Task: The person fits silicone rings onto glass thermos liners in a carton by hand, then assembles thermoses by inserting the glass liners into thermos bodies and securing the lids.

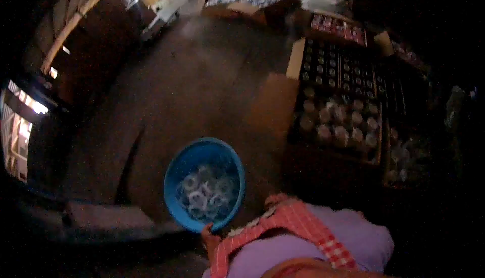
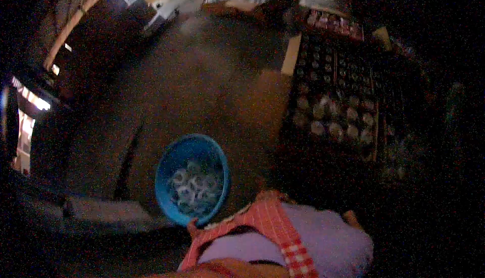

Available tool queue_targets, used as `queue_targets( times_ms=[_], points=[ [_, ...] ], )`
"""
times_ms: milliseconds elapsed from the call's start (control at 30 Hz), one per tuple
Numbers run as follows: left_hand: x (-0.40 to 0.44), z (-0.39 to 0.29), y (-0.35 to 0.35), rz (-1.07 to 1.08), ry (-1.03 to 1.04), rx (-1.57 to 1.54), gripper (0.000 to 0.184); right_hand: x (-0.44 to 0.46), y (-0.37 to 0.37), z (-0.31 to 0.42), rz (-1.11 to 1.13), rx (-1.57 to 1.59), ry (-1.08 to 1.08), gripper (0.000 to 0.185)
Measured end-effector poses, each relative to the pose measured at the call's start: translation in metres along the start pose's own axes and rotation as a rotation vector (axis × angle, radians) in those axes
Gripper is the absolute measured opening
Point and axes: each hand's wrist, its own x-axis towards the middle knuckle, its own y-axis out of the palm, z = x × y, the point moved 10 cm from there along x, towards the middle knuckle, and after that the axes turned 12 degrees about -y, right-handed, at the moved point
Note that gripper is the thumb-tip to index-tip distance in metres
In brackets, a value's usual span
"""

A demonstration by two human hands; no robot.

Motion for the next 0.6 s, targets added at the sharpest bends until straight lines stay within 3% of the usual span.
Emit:
queue_targets(
  times_ms=[133,233,300,367,433,500,533,600],
  points=[
    [0.078,-0.130,0.033,0.036,-0.049,-0.023,0.048,0.139,-0.146,0.211,-0.244,0.124,-0.230,0.031],
    [0.130,-0.202,0.073,0.062,-0.110,-0.040,0.051,0.224,-0.313,0.445,-0.486,0.321,-0.641,0.030],
    [0.178,-0.236,0.097,0.089,-0.099,0.008,0.054,0.227,-0.429,0.575,-0.537,0.343,-0.832,0.034],
    [0.245,-0.285,0.110,0.152,0.029,0.244,0.056,0.225,-0.509,0.675,-0.434,0.698,-0.789,0.034],
    [0.239,-0.373,0.168,0.104,0.683,0.804,0.066,0.268,-0.531,0.709,-0.456,0.872,-0.904,0.033],
    [0.322,-0.436,0.195,0.129,0.788,0.983,0.058,0.329,-0.527,0.693,-0.648,0.676,-0.882,0.036],
    [0.342,-0.462,0.231,0.202,0.572,0.800,0.055,0.336,-0.526,0.675,-0.796,0.539,-0.821,0.038],
    [0.372,-0.495,0.298,0.269,-0.049,0.240,0.048,0.366,-0.441,0.610,-0.273,0.214,-0.382,0.036]
  ],
)
